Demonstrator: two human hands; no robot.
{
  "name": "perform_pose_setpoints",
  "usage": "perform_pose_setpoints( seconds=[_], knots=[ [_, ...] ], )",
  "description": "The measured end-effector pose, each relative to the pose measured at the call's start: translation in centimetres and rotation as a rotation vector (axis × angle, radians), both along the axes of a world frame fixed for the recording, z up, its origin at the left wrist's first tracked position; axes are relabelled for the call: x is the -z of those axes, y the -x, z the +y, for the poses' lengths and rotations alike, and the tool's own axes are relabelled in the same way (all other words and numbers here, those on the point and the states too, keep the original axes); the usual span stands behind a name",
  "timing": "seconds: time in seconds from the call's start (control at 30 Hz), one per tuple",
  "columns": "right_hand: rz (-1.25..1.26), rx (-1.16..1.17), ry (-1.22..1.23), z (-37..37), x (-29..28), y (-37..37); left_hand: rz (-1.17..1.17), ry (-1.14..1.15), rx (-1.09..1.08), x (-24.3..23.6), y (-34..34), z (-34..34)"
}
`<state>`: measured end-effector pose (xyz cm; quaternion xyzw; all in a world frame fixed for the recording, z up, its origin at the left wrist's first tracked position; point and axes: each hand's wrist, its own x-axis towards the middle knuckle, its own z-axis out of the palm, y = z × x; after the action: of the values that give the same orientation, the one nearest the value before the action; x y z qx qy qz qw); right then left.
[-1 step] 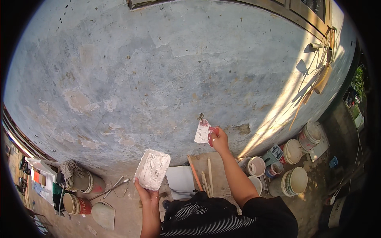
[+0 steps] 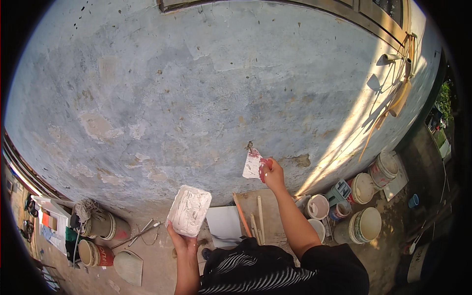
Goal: Apply wall filler or putty to small holes and imperfections in a concrete wall using a putty knife.
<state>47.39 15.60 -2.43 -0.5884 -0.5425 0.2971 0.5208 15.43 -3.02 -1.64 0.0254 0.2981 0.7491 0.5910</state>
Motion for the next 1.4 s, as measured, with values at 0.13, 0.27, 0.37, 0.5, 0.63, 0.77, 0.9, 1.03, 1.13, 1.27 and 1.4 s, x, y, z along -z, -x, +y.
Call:
perform_pose_setpoints(
  seconds=[0.13, 0.27, 0.37, 0.5, 0.63, 0.77, 0.9, 1.03, 1.13, 1.27, 1.4],
  knots=[
    [0.206, 0.05, -0.115, -1.2, -0.1, -0.9, 0.02, -0.003, -0.039, 0.3, 0.3, -0.4],
    [0.144, -0.03, -0.215, -1.4, -3.9, -1.9, 0.01, -0.01, -0.039, 0.4, 0.5, -0.4],
    [-0.063, 0.01, -0.185, -1.4, -8.6, -2.6, 0.035, 0.007, -0.049, 0.6, 0.5, -0.2],
    [-0.497, -0.09, -0.389, -1.3, -10.9, -2.2, 0.008, 0.003, -0.029, 0.0, 0.2, 0.0],
    [-0.589, -0.217, -0.4, -1.4, -11.3, -2.7, 0.011, 0.009, -0.039, 0.1, 0.2, 0.2],
    [-0.396, -0.198, -0.205, -1.1, -11.7, -3.7, -0.008, 0.018, -0.039, 0.0, 0.1, 0.1],
    [0.161, -0.322, -0.043, 0.9, -8.7, -3.4, -0.007, 0.018, -0.026, -0.2, -0.3, 0.4],
    [-0.048, -0.273, -0.035, 1.3, -7.1, 0.2, 0.0, 0.019, -0.039, 0.1, -0.1, 0.3],
    [-0.016, -0.283, 0.05, 1.2, -6.8, 1.9, 0.0, 0.004, -0.052, 0.3, 0.1, 0.0],
    [-0.049, -0.21, 0.03, 1.4, -6.0, 2.5, -0.02, -0.02, -0.059, 0.5, 0.5, -0.5],
    [0.074, -0.178, 0.043, 2.1, -5.0, 2.9, -0.018, -0.007, -0.07, 0.5, 0.5, -0.5]
  ],
)
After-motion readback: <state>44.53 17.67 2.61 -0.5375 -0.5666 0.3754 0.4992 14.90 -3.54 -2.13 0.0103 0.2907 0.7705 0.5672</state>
